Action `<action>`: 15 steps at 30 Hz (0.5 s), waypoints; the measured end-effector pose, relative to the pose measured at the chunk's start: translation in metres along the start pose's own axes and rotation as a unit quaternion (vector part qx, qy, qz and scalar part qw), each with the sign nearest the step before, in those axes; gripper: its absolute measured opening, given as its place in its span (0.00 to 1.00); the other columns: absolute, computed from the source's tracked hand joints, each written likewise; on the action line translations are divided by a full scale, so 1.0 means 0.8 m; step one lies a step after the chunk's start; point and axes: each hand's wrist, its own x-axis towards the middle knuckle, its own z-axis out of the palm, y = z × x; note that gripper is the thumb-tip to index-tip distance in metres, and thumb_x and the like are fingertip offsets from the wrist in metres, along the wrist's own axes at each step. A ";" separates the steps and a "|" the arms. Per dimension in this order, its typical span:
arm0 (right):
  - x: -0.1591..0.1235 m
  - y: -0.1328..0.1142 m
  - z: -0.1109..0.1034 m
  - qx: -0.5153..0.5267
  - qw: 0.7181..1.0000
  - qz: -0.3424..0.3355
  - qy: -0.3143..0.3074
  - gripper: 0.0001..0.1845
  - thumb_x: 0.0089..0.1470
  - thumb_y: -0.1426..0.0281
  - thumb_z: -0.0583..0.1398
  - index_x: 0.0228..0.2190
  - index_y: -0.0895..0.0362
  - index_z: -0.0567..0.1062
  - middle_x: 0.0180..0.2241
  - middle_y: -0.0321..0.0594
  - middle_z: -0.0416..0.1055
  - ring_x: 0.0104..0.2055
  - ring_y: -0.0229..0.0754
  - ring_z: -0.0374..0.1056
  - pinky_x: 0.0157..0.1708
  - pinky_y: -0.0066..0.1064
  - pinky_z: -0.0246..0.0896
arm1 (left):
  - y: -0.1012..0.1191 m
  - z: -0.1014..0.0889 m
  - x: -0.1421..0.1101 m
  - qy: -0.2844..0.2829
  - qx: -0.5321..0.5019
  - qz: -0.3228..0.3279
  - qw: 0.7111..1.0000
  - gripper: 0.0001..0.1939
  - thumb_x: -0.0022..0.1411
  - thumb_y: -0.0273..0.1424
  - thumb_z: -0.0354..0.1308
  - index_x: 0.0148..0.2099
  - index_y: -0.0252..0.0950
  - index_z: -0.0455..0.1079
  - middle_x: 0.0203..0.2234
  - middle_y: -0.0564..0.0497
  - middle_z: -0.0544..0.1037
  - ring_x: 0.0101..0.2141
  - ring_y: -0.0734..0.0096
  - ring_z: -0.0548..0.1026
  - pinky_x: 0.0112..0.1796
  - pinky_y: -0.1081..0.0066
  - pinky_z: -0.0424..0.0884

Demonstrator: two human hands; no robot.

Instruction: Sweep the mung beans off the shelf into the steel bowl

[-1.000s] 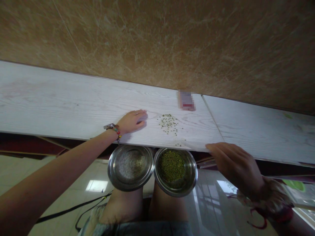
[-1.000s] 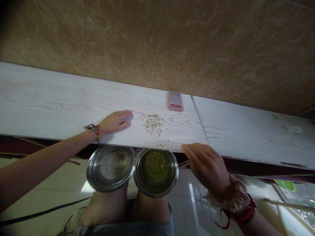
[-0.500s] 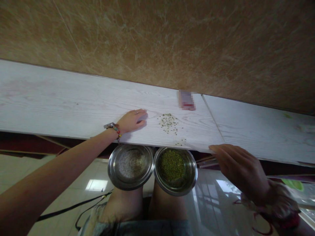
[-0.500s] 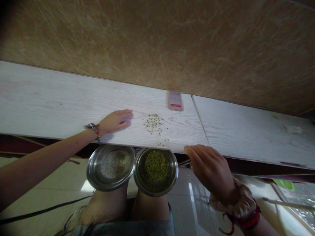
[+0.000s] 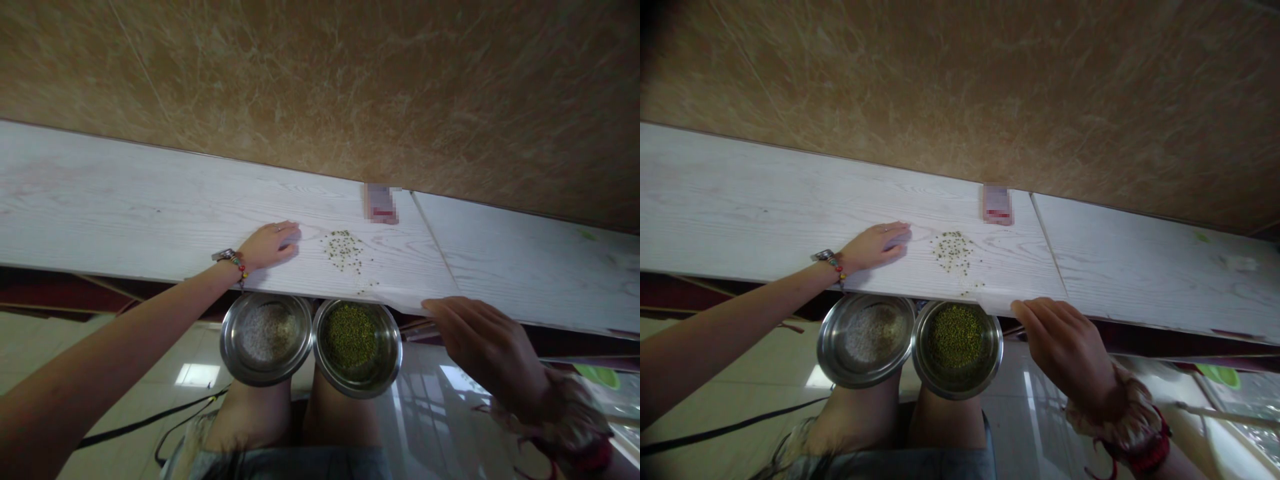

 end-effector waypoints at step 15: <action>-0.001 0.001 0.000 0.019 1.000 0.011 0.004 0.22 0.52 0.83 0.53 0.47 0.56 0.71 0.31 0.40 0.75 0.32 0.43 0.71 0.31 0.35 0.68 | 0.000 0.000 0.000 -0.012 0.002 -0.002 1.000 0.24 0.62 0.37 0.44 0.57 0.36 0.65 0.58 0.47 0.68 0.59 0.60 0.63 0.58 0.58 0.60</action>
